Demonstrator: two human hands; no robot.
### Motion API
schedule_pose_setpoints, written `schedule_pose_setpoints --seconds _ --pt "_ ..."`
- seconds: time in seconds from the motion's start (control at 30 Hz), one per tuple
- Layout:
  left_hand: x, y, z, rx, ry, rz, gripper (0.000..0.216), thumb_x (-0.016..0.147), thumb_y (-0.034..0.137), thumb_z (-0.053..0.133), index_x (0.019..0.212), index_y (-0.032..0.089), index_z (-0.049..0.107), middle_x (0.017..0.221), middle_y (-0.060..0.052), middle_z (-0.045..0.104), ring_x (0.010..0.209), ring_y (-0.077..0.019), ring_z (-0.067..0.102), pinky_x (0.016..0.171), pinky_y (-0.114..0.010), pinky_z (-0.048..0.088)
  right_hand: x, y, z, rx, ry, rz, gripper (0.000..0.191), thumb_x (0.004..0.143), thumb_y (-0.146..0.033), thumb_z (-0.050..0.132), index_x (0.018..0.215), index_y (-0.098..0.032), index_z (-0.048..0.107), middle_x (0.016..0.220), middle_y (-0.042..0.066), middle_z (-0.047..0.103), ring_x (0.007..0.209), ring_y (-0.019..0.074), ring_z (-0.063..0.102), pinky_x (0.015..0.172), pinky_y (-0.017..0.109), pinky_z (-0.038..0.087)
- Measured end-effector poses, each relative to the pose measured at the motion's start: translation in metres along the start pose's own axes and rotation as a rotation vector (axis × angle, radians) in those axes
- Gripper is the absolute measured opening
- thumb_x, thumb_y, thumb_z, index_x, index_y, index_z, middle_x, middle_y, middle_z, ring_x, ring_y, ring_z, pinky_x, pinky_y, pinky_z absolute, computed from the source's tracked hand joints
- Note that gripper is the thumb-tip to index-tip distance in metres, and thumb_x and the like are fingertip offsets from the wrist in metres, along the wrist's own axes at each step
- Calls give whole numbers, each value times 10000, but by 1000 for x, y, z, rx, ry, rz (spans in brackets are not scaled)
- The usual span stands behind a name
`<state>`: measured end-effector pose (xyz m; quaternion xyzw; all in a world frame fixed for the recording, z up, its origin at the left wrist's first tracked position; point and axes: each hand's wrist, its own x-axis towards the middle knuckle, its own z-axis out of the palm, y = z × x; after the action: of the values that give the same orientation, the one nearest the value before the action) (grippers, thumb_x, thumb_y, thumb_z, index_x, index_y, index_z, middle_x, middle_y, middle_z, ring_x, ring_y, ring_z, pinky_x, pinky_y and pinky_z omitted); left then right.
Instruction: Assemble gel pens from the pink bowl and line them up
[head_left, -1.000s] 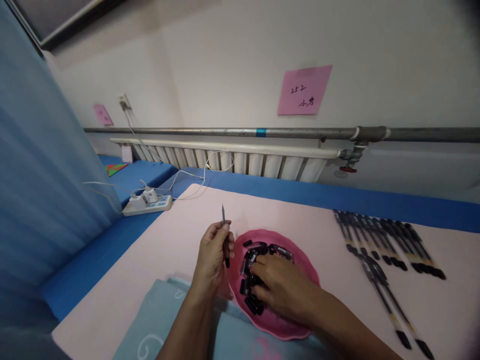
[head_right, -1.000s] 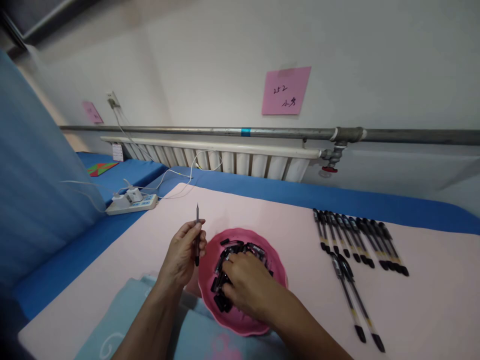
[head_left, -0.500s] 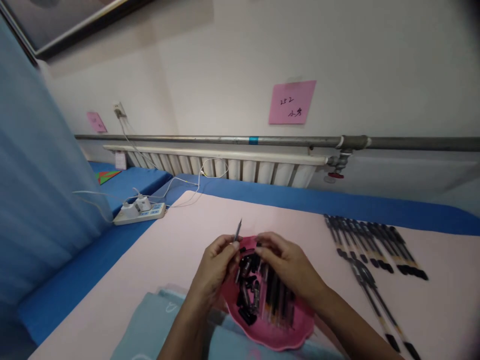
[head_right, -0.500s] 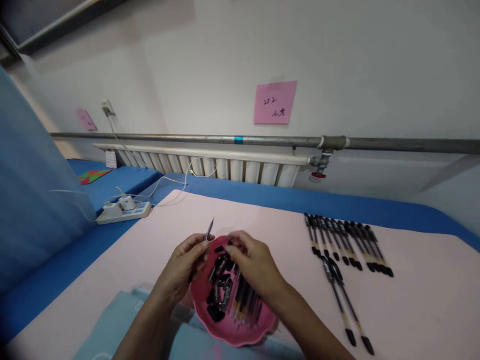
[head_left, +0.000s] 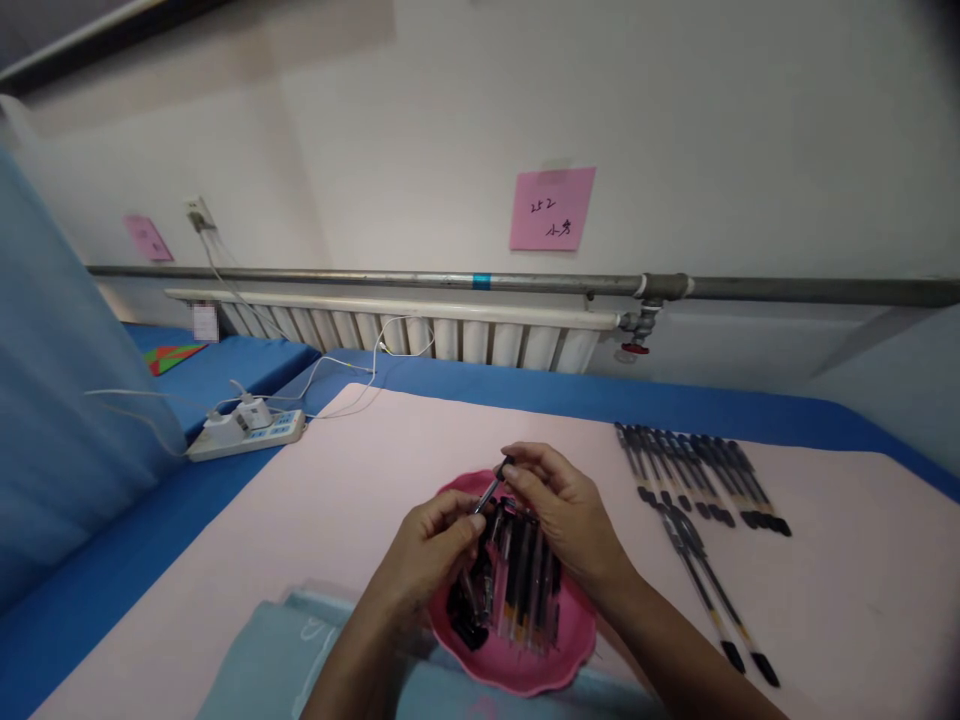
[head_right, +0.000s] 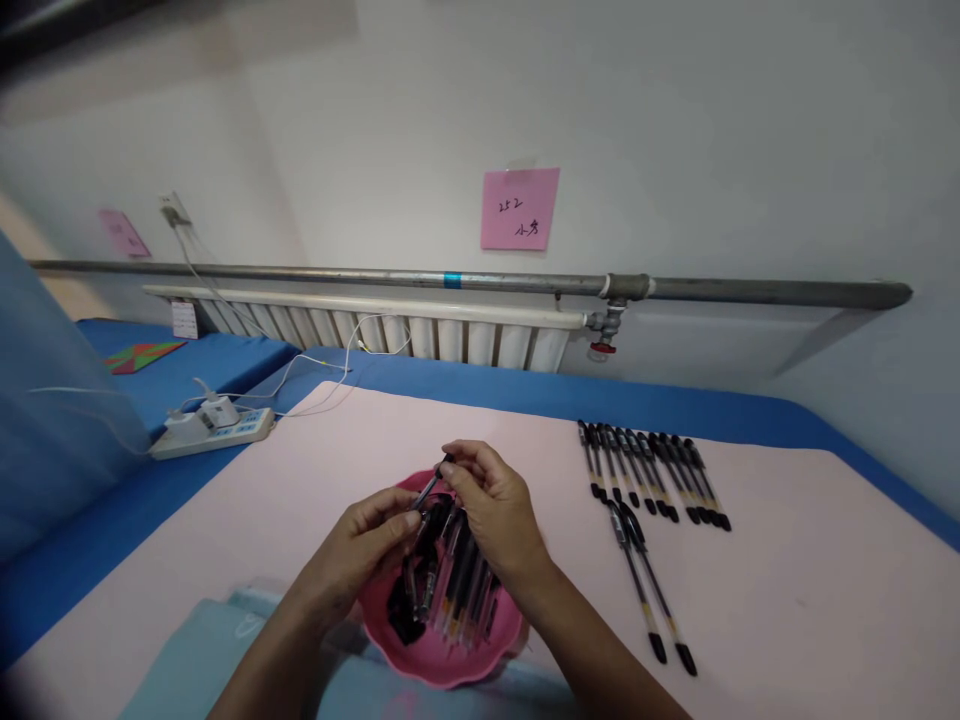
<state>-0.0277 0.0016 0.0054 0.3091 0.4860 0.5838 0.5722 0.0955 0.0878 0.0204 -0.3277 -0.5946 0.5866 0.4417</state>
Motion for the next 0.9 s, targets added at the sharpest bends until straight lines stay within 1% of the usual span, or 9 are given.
schedule_pose_setpoints --seconds 0.1,0.17,0.23,0.3,0.53,0.63,0.7,0.77,0.9 --pt "0 -1 0 -14 19 -2 160 724 286 642 828 166 632 559 33 493 442 -39 359 442 -174 238 -1 2 2 63 1 32 285 700 -319 646 954 -209 576 716 -33 570 582 97 504 545 226 396" --pt "1 -1 0 7 27 10 180 749 337 613 784 160 609 531 42 474 408 -32 323 412 -175 195 -1 4 3 88 -11 48 308 698 -313 646 975 -210 559 687 -47 552 553 89 483 533 223 386" --pt "2 -1 0 49 38 26 250 780 393 562 717 152 574 510 44 461 383 -29 300 393 -178 170 -2 6 5 79 -39 51 308 702 -313 644 977 -206 556 681 -50 548 554 88 479 538 223 380" --pt "3 -1 0 81 51 22 290 796 423 528 695 152 546 494 46 460 366 -29 295 382 -180 166 -3 7 5 58 -68 57 317 706 -315 642 990 -204 553 694 -44 558 578 95 493 548 226 377" --pt "7 -2 -1 38 86 21 228 776 374 562 888 176 552 510 64 478 347 -27 310 358 -167 171 -6 10 8 35 -126 118 332 704 -292 637 1011 -210 543 689 -50 556 605 106 517 570 238 395" --pt "7 -2 -1 10 112 13 257 767 345 577 969 187 557 518 66 478 346 -27 317 347 -161 177 -8 10 12 42 -155 148 298 713 -274 612 997 -224 539 685 -47 572 596 116 537 563 247 414" --pt "8 -3 0 1 118 21 299 767 366 578 1014 198 565 529 64 482 348 -28 328 341 -160 184 -11 10 16 44 -181 155 265 714 -252 592 972 -233 537 666 -49 575 583 121 546 558 253 426" --pt "8 -5 1 -1 115 44 322 773 413 562 1014 200 578 521 68 464 335 -24 311 330 -162 179 -15 9 21 18 -198 140 254 711 -219 572 961 -240 533 659 -53 579 587 124 556 574 259 441" --pt "7 -4 5 -8 105 45 309 769 444 563 949 193 588 471 89 401 306 -14 242 307 -159 152 -20 8 27 -43 -165 95 286 717 -195 547 998 -243 519 713 -44 599 642 128 577 622 267 467"
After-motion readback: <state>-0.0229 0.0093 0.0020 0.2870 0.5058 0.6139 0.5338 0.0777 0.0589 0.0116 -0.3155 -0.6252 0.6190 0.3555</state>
